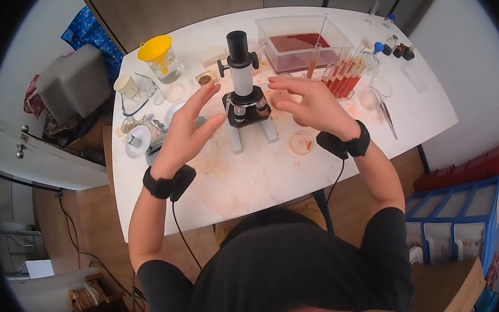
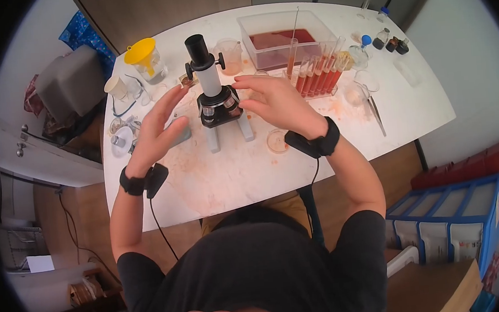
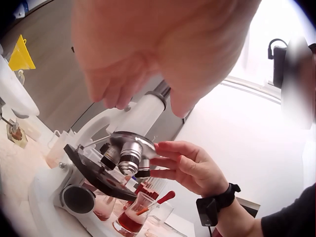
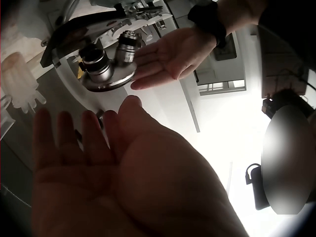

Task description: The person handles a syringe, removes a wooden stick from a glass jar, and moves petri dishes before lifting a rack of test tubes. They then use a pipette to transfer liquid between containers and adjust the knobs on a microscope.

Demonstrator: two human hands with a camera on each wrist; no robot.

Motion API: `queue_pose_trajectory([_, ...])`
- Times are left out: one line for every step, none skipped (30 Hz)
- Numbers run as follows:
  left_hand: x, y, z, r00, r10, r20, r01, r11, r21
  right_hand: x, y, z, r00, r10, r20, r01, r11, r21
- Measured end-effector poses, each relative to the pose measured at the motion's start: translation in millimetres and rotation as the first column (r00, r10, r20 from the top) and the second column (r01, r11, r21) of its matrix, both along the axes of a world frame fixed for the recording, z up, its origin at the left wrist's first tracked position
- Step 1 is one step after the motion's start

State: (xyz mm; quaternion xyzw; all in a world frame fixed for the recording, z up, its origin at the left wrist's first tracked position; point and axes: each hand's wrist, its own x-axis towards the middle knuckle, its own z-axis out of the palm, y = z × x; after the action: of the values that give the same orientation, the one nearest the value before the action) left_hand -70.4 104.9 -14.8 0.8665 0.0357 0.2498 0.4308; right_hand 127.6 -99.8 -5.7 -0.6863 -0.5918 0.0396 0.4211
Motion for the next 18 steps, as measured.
queue_pose_trajectory([-15.9,-5.2,8.1,1.0,0.013,0.017,-0.012,0.998,-0.058,-5.6,-12.8,8.7,0.998,-0.008,-0.068,0.009,1.0,0.012])
queue_pose_trajectory([-33.6,-10.6,14.9,0.999,0.024,0.033,-0.02,0.993,-0.117,-10.6,-26.8,13.1,0.991,-0.019,-0.136,0.022,0.999,0.023])
queue_pose_trajectory([-54.7,-7.7,14.8,0.999,0.012,0.032,-0.011,0.999,-0.048,-14.2,-42.7,12.9,0.991,-0.038,-0.125,0.04,0.999,0.01])
queue_pose_trajectory([-73.3,-8.7,14.4,0.999,-0.001,0.034,0.0,1.0,0.022,-17.8,-60.5,12.4,0.992,-0.059,-0.111,0.059,0.998,-0.004])
queue_pose_trajectory([-87.4,-20.6,21.3,0.997,0.049,0.061,-0.05,0.999,0.014,-21.9,-77.9,11.3,0.992,-0.08,-0.096,0.079,0.997,-0.017])
queue_pose_trajectory([-104.6,-22.8,14.4,0.995,0.075,0.072,-0.077,0.997,0.03,-27.2,-95.1,6.7,0.984,-0.108,-0.145,0.107,0.994,-0.014])
queue_pose_trajectory([-120.3,-26.9,4.3,0.99,0.131,0.057,-0.131,0.991,-0.009,-32.8,-110.7,-0.6,0.972,-0.135,-0.194,0.135,0.991,-0.012])
queue_pose_trajectory([-134.8,-29.6,-7.1,0.978,0.208,0.02,-0.207,0.978,-0.039,-38.3,-123.7,-9.3,0.936,-0.177,-0.305,0.183,0.983,-0.011])
queue_pose_trajectory([-145.7,-30.9,-21.3,0.958,0.285,0.021,-0.283,0.957,-0.064,-43.1,-134.8,-19.3,0.884,-0.215,-0.415,0.229,0.973,-0.017])
queue_pose_trajectory([-152.5,-34.6,-33.1,0.922,0.388,0.009,-0.385,0.917,-0.103,-46.2,-143.7,-28.2,0.838,-0.251,-0.485,0.28,0.96,-0.013])
queue_pose_trajectory([-158.6,-34.1,-42.9,0.908,0.419,0.011,-0.413,0.9,-0.136,-49.9,-148.6,-36.7,0.795,-0.268,-0.544,0.337,0.941,0.029])
queue_pose_trajectory([-165.2,-32.0,-51.3,0.892,0.452,0.011,-0.445,0.88,-0.166,-53.1,-151.9,-44.8,0.749,-0.277,-0.602,0.393,0.917,0.067])
queue_pose_trajectory([-170.2,-30.3,-57.4,0.871,0.492,0.01,-0.481,0.855,-0.194,-53.8,-151.8,-51.5,0.702,-0.273,-0.658,0.443,0.891,0.102])
queue_pose_trajectory([-168.9,-28.8,-58.3,0.86,0.509,0.037,-0.491,0.846,-0.207,-53.5,-147.8,-56.7,0.692,-0.246,-0.679,0.451,0.882,0.14])
queue_pose_trajectory([-168.1,-26.1,-56.1,0.87,0.493,0.029,-0.477,0.853,-0.211,-52.9,-144.2,-59.4,0.682,-0.229,-0.694,0.429,0.895,0.126])
queue_pose_trajectory([-166.7,-22.5,-53.2,0.878,0.478,0.024,-0.462,0.861,-0.214,-52.2,-139.0,-59.9,0.674,-0.21,-0.709,0.405,0.907,0.116])
queue_pose_trajectory([-164.9,-18.4,-50.6,0.887,0.462,0.019,-0.447,0.867,-0.218,-52.0,-133.4,-59.9,0.665,-0.191,-0.721,0.38,0.919,0.107])
queue_pose_trajectory([-162.7,-14.6,-49.2,0.887,0.461,0.021,-0.448,0.871,-0.201,-52.4,-128.6,-58.9,0.667,-0.187,-0.721,0.38,0.918,0.113])
